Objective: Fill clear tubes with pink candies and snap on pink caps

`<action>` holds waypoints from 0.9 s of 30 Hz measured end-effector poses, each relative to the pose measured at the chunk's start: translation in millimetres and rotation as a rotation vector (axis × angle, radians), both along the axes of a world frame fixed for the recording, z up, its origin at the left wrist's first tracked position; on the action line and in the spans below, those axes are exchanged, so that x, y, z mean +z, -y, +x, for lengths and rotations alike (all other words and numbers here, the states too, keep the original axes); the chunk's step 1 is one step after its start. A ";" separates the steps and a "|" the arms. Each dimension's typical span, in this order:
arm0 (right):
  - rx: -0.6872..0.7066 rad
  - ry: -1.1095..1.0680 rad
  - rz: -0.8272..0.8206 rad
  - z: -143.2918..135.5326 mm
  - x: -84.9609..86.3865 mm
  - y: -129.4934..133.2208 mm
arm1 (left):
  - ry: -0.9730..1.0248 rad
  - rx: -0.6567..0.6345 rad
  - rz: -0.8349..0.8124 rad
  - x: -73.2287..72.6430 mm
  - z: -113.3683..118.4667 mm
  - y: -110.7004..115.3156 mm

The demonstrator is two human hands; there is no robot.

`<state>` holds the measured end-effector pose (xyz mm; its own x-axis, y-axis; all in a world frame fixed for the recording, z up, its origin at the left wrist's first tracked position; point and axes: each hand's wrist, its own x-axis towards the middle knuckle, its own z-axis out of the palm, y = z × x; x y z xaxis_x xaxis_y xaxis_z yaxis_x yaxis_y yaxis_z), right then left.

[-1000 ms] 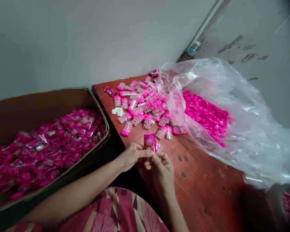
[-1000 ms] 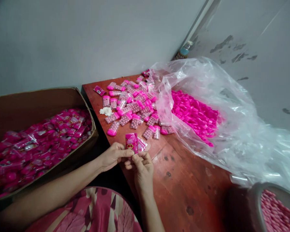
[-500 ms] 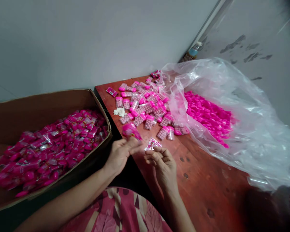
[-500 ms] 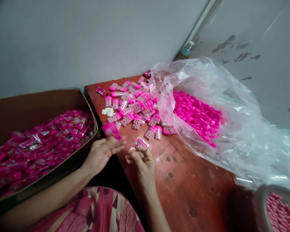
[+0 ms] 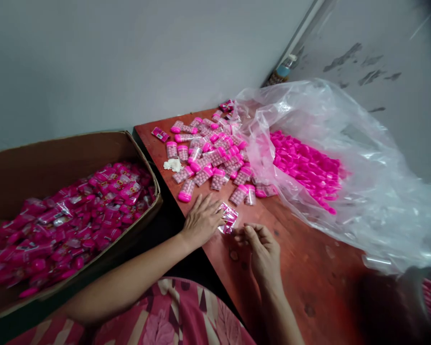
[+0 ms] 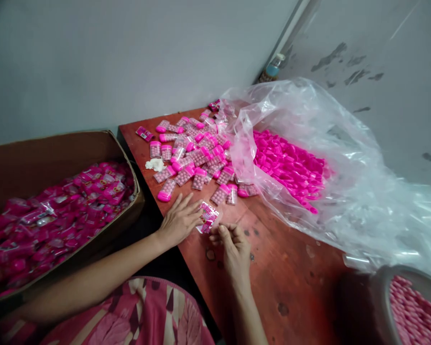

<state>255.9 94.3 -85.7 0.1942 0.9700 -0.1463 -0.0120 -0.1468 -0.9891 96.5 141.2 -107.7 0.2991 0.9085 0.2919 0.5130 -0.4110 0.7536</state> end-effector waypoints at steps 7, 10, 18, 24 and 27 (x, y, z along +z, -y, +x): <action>-0.108 0.147 0.061 -5.4 -8.9 -12.2 | 0.100 0.022 0.034 -3.0 -0.2 6.1; -0.076 0.007 0.040 -13.4 -6.4 -18.2 | 0.232 0.034 0.007 3.9 1.8 9.8; 0.144 -0.122 -0.003 -16.2 12.7 -26.3 | 0.667 0.008 -0.674 25.1 -7.6 13.5; 0.125 0.569 -0.001 -6.8 21.0 -53.1 | 0.829 0.058 -0.908 17.8 -6.0 11.1; 0.020 1.204 -0.072 -6.0 25.6 -75.9 | 0.903 0.136 -0.943 19.3 -5.7 11.3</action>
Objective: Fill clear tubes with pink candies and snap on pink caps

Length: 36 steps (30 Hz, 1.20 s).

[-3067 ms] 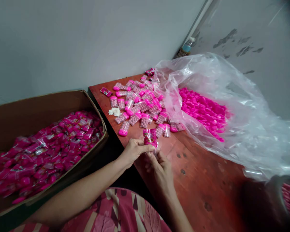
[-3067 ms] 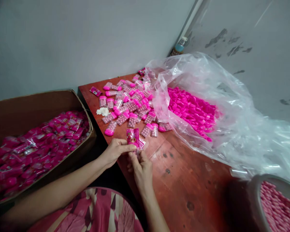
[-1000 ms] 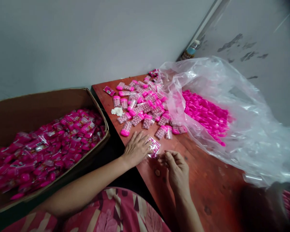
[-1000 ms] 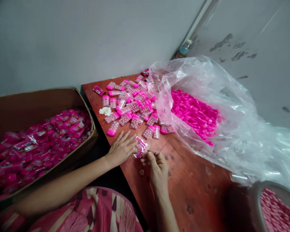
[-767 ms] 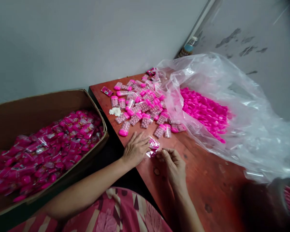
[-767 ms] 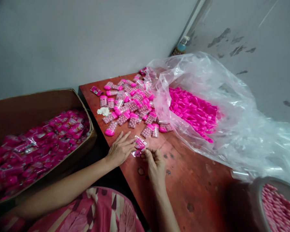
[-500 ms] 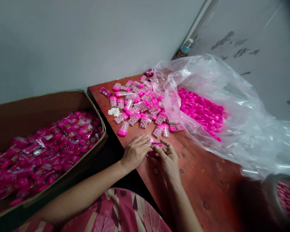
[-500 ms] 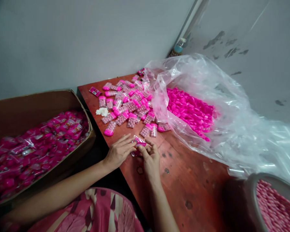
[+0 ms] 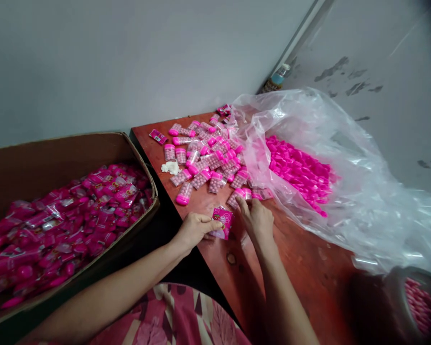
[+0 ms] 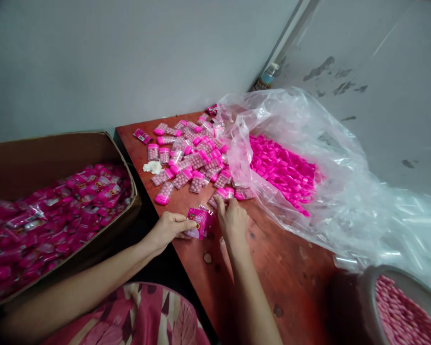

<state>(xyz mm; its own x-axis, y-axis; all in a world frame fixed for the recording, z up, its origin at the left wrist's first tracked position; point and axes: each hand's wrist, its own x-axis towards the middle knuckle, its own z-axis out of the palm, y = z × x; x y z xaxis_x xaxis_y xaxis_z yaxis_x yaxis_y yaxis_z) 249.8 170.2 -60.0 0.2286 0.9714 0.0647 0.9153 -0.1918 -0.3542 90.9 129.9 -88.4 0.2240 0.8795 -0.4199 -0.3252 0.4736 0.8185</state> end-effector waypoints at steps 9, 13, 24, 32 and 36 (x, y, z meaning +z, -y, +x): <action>0.014 0.096 -0.145 -4.2 -9.0 -35.1 | 0.241 0.195 -0.223 12.1 -9.2 -6.0; 0.053 -0.551 -0.022 0.3 -7.6 -8.0 | 0.359 0.329 -0.285 11.2 -10.7 -11.8; 0.029 -1.243 -0.066 -50.1 -7.4 86.6 | 0.507 0.458 -0.259 8.8 3.7 -13.6; 0.074 -1.291 -0.066 -50.2 -17.7 81.9 | 0.449 0.303 -0.092 19.5 5.8 -3.9; 0.146 -1.393 -0.086 -48.1 -25.2 80.4 | 0.420 0.184 -0.056 21.3 0.8 -3.3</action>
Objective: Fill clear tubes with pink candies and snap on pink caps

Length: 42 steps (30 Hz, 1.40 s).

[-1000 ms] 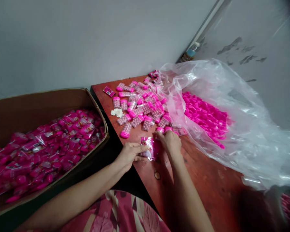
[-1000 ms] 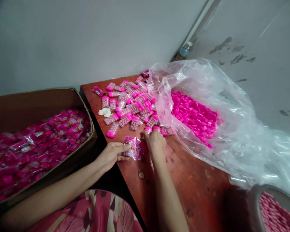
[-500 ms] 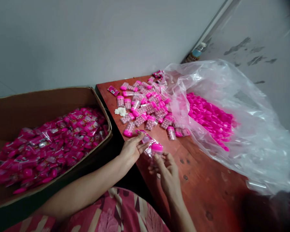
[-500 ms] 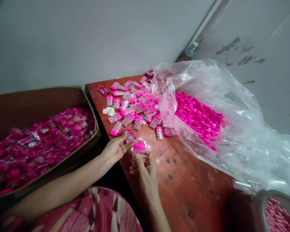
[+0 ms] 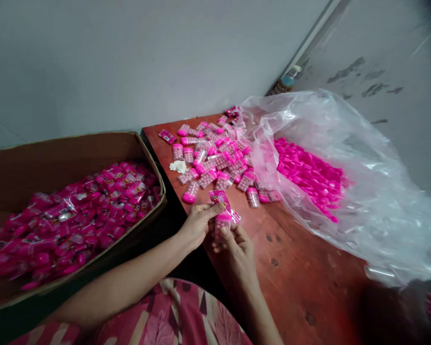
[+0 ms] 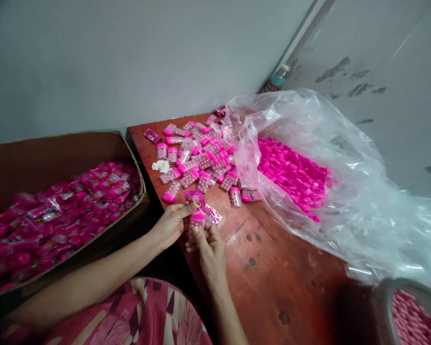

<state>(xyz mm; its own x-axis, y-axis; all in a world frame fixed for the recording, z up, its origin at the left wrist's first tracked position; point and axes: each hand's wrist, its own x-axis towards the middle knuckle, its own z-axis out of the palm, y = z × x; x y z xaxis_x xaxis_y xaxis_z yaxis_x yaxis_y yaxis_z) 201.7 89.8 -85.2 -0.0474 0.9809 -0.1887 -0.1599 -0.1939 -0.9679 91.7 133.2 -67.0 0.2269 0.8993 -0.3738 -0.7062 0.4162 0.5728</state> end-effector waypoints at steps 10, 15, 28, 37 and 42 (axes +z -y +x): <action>-0.008 0.077 0.022 4.0 0.6 -1.7 | -0.249 -0.144 0.168 -12.3 -6.9 -0.4; -0.003 -0.148 -0.061 7.1 -3.3 -7.0 | -0.181 -0.268 0.189 -9.3 -6.7 1.7; -0.099 -0.225 0.003 1.9 -3.4 -5.1 | -0.049 -0.191 0.090 -10.0 -3.6 15.7; -0.171 0.023 0.012 22.5 8.0 -17.3 | -0.366 0.380 0.386 -4.0 -55.6 10.7; -0.206 0.076 -0.024 37.6 -0.6 -12.6 | -1.353 -0.062 0.935 -28.7 -20.3 -1.2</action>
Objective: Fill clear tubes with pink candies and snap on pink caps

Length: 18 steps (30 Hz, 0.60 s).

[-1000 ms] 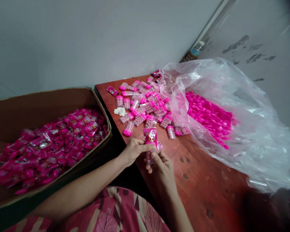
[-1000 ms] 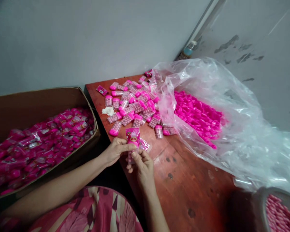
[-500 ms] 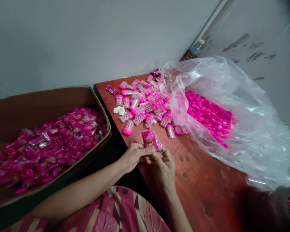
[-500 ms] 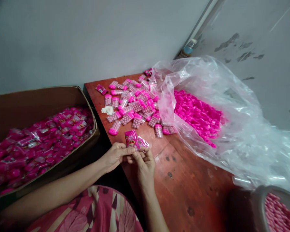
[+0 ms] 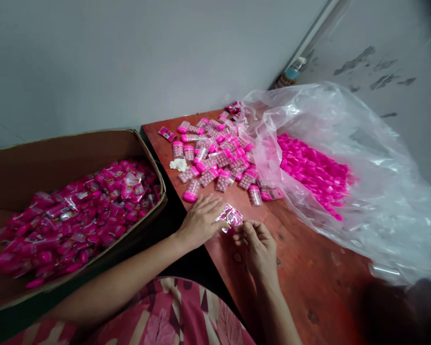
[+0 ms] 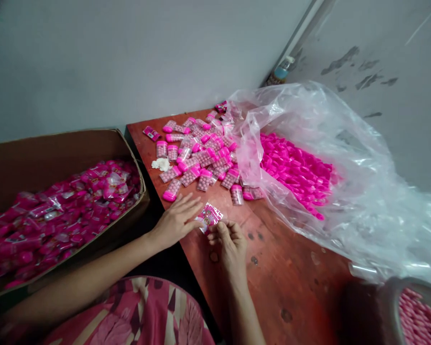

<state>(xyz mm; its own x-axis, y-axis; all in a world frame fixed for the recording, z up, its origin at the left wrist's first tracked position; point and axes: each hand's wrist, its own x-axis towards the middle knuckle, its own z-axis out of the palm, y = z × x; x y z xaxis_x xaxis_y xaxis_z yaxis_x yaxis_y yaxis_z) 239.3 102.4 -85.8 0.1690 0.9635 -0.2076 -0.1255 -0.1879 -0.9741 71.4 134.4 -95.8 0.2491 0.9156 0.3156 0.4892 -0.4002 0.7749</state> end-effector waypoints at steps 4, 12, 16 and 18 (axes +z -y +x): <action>-0.008 0.019 -0.012 5.1 -3.1 3.8 | -0.274 -0.010 0.132 -12.7 23.2 -5.8; -0.055 0.262 0.051 16.2 -8.5 0.9 | 0.105 -0.047 0.000 -13.1 25.2 -3.6; -0.131 0.342 0.113 7.6 -10.2 -3.9 | 0.177 -0.014 -0.026 -13.0 27.1 0.6; -0.096 0.188 0.106 2.0 -7.9 -8.5 | 0.228 -0.021 -0.044 -8.1 28.0 3.8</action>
